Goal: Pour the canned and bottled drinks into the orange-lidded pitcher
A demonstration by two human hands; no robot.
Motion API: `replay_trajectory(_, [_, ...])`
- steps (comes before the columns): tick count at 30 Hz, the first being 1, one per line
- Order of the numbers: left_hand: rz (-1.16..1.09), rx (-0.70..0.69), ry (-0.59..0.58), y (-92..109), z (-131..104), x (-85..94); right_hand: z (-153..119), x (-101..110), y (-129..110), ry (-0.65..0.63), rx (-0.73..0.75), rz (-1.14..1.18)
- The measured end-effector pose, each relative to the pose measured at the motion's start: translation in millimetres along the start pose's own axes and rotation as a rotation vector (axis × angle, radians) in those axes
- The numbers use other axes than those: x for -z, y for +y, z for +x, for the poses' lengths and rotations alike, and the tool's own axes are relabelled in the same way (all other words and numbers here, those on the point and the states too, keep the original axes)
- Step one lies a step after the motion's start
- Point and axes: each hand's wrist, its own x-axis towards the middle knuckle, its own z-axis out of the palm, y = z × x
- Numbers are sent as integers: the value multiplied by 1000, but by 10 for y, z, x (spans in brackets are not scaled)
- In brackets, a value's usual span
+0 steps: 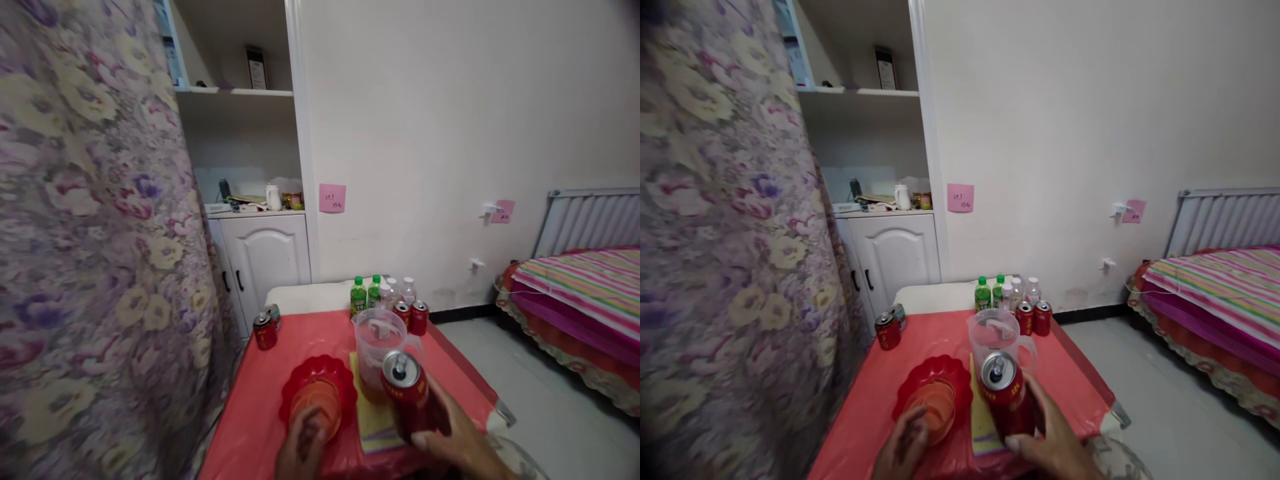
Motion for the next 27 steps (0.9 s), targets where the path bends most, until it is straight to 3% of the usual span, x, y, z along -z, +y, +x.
replay_trajectory(4, [-180,-122,-261,183,-283,-463,-134,-411,288,24,-94,53])
replay_trajectory(7, [-338,-151,-312,193,-441,-677,-193,-599,366,20,-98,109])
replay_trajectory(10, [-364,-106,-268,144,-551,-767,-233,-725,471,12,-58,125])
replay_trajectory(16, [-315,-19,-200,74,-629,-790,-305,-921,730,105,-41,178])
replay_trajectory(20, [-288,-6,-192,29,-611,-804,-360,-919,811,110,-80,116])
replay_trajectory(23, [-255,-39,-184,-24,-559,-683,-391,-767,846,80,-31,39])
replay_trajectory(27, [-154,-38,-63,-48,-421,-294,-401,-353,940,166,-99,-174])
